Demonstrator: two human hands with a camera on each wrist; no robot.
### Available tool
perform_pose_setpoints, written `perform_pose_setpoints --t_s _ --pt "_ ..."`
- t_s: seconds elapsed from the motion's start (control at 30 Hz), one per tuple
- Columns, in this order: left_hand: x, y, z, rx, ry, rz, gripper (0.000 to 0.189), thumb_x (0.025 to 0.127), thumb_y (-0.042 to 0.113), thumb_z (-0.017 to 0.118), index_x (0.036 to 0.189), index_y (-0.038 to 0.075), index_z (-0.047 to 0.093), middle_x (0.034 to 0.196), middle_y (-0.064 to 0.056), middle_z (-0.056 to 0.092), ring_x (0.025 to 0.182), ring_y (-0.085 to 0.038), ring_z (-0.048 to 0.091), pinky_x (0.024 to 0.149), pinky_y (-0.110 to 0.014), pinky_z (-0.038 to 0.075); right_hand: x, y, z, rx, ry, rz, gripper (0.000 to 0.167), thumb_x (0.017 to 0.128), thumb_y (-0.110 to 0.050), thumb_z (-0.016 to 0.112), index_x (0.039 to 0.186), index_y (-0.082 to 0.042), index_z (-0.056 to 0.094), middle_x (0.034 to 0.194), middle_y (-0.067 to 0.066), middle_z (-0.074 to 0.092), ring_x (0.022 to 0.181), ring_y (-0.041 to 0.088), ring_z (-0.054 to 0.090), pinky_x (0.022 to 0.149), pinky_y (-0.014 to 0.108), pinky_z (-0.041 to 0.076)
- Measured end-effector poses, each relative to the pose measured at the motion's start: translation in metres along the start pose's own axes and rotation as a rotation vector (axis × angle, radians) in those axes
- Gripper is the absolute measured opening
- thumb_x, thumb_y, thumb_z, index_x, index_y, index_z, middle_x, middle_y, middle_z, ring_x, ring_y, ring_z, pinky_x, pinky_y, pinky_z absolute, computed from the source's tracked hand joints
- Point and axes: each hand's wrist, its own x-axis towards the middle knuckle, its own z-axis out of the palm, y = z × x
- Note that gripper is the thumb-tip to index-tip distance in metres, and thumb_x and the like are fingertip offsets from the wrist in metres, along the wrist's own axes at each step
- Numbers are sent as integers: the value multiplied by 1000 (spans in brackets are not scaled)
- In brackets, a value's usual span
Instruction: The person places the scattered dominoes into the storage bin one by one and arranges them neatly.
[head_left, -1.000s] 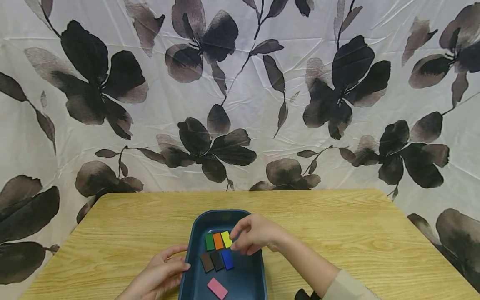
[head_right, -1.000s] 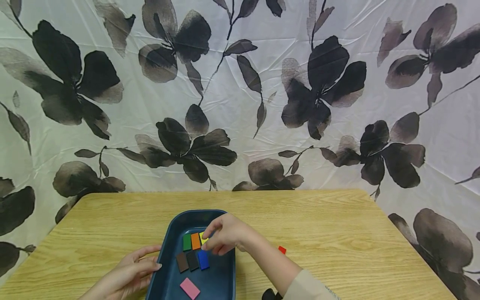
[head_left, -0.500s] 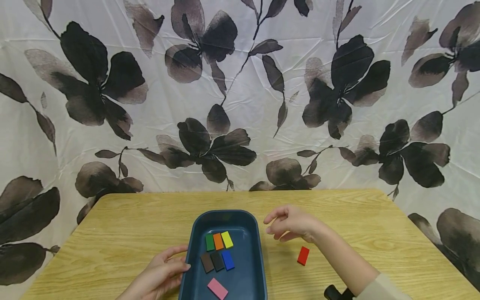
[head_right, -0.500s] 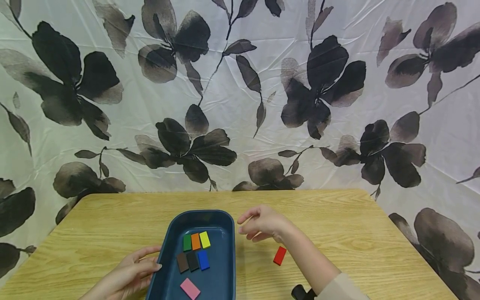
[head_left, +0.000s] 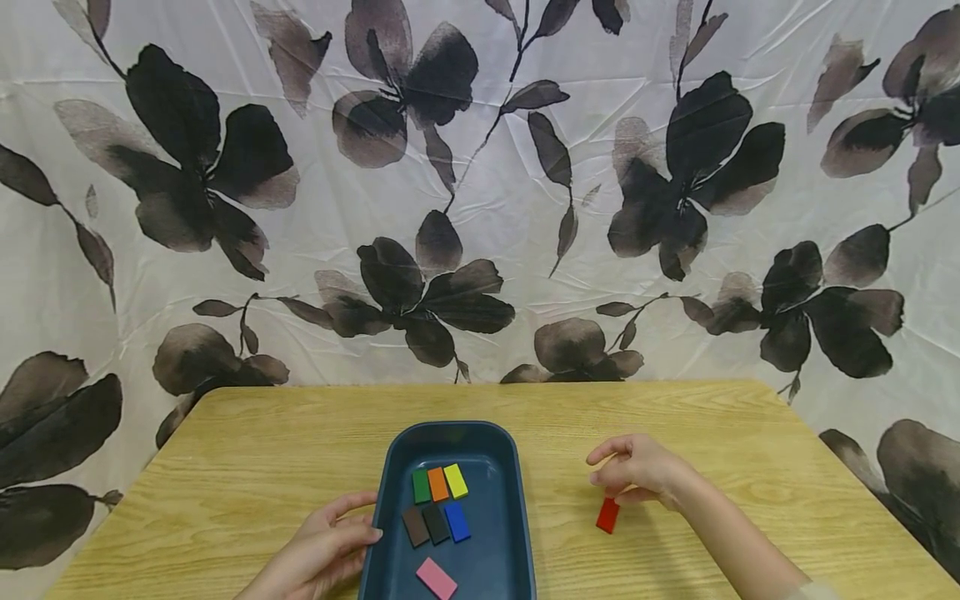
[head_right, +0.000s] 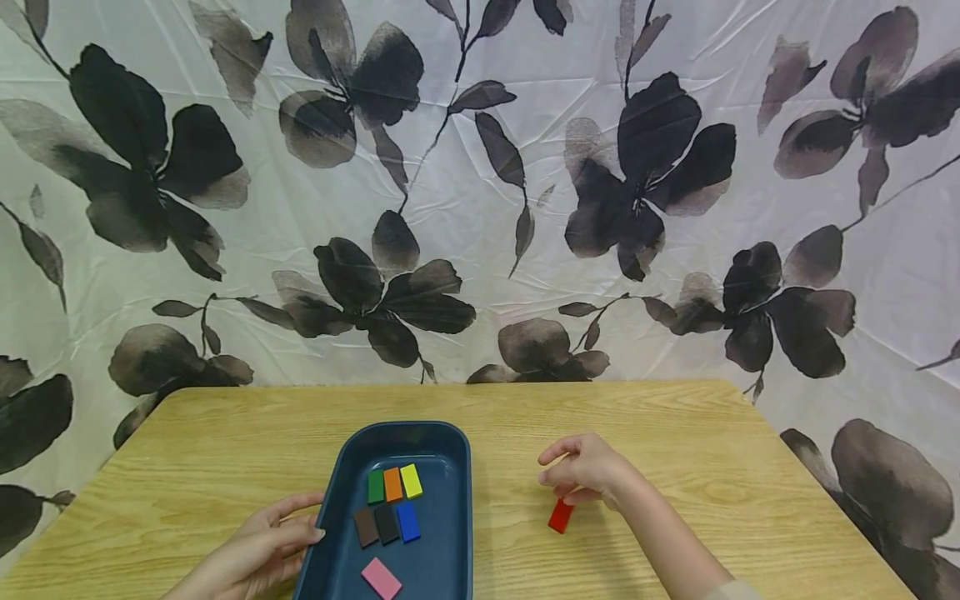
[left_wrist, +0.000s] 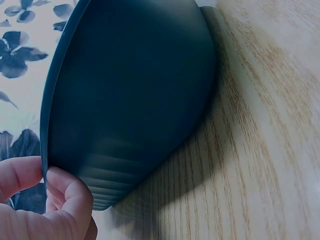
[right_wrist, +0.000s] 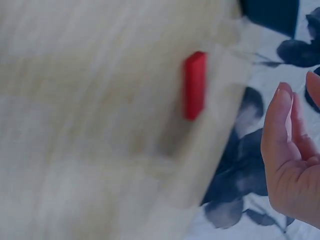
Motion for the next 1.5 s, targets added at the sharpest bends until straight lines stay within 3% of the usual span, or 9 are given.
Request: perform_pose_setpoints --t_s 0.2,0.47,0.67,1.07,1.23,1.5 --pt "-1 0 1 -6 -3 -5 61 84 -10 54 137 -9 24 99 -10 60 86 -17 63 74 -27 52 0 26 -3 -15 84 53 33 77 -4 70 106 6 59 68 0 62 54 9 54 51 23 49" --pt "-1 0 1 -8 8 -7 63 83 -10 54 137 -10 21 99 -10 60 85 -17 62 74 -27 52 -1 43 5 -127 202 81 37 72 -7 78 102 1 57 58 0 51 46 8 44 42 19 41" --pt "0 0 1 -9 7 -5 63 84 -11 54 138 -10 21 100 -10 58 86 -17 62 75 -28 52 1 48 14 -210 322 121 41 64 -9 84 94 -3 56 67 6 49 47 12 42 42 22 39" --pt "0 -1 1 8 24 -3 63 84 -11 54 137 -11 20 99 -10 59 85 -17 61 74 -28 53 -2 46 23 -365 315 52 45 61 -17 87 85 -5 52 76 9 51 49 12 37 42 21 33" --pt "0 0 1 17 23 -3 66 84 -10 53 138 -11 17 100 -10 58 85 -16 61 75 -28 52 -2 44 26 -397 316 29 41 61 -15 87 80 -7 52 70 7 51 48 11 36 41 20 31" --pt "-1 -1 0 25 33 -1 68 83 -10 55 139 -11 16 102 -11 56 86 -16 61 76 -29 52 -1 46 27 -468 248 -195 43 59 -8 86 82 -10 50 57 0 43 51 12 39 47 23 31"
